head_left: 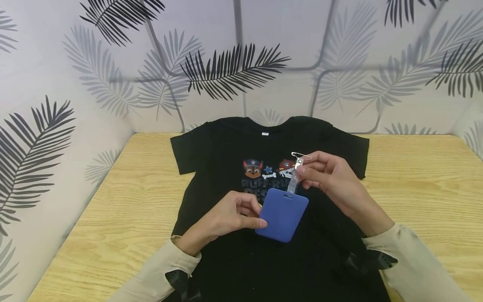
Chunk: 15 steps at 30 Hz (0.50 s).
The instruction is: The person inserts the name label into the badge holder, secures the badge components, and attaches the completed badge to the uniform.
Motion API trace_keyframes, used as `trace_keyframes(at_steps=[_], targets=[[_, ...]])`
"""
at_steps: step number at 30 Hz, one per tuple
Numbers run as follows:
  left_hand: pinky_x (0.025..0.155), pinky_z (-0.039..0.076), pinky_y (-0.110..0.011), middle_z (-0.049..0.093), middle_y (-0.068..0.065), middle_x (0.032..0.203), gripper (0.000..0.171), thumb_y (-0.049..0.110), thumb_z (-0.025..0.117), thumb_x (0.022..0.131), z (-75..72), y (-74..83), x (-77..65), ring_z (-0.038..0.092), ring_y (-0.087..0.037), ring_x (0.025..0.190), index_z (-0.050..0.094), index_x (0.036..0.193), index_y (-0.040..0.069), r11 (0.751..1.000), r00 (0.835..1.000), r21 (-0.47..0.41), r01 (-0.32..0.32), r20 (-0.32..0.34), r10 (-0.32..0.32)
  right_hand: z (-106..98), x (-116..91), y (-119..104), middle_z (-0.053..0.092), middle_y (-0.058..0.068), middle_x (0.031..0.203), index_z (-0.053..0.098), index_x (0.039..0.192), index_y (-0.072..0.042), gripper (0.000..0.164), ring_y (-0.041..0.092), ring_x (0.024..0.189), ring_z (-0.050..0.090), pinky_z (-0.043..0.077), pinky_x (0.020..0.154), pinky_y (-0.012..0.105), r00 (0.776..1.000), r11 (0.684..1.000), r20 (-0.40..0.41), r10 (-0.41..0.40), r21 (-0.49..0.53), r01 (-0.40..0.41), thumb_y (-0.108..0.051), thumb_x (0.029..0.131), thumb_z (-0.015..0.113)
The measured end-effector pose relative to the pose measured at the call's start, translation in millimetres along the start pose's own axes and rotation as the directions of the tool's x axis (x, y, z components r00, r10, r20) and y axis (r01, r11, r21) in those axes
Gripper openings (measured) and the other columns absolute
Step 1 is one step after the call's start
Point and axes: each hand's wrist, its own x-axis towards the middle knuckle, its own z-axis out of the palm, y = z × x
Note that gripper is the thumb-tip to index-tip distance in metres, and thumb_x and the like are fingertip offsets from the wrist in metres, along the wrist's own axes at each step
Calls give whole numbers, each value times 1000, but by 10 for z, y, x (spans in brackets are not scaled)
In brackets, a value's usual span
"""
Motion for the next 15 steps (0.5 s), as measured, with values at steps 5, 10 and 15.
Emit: trace_keyframes(at_steps=[5,10,15], targets=[[68,53,-25,67,-4,78,13,-3,75,80,-1,-5,-3,65,-14,71,63,86,-5,1000,1000,7,-9,1,9,1,-10,-2,71,3,92,56,108,1,18,15,75,62,55,71,23,1000,1000,-3,15,-9,-15,-9,95,62],[67,52,-25,66,-3,76,13,-3,74,80,8,-14,0,64,-13,71,62,86,-5,1000,1000,3,-8,2,8,7,-19,-4,71,4,92,57,108,0,18,16,76,61,55,71,23,999,999,4,37,1,-37,-11,95,62],[68,53,-25,67,-4,77,14,0,75,80,14,-7,0,65,-13,71,63,86,-4,1000,1000,18,2,-1,-2,16,-28,-1,71,3,91,56,107,-2,16,15,76,62,55,72,24,998,999,20,52,14,-52,-10,95,61]])
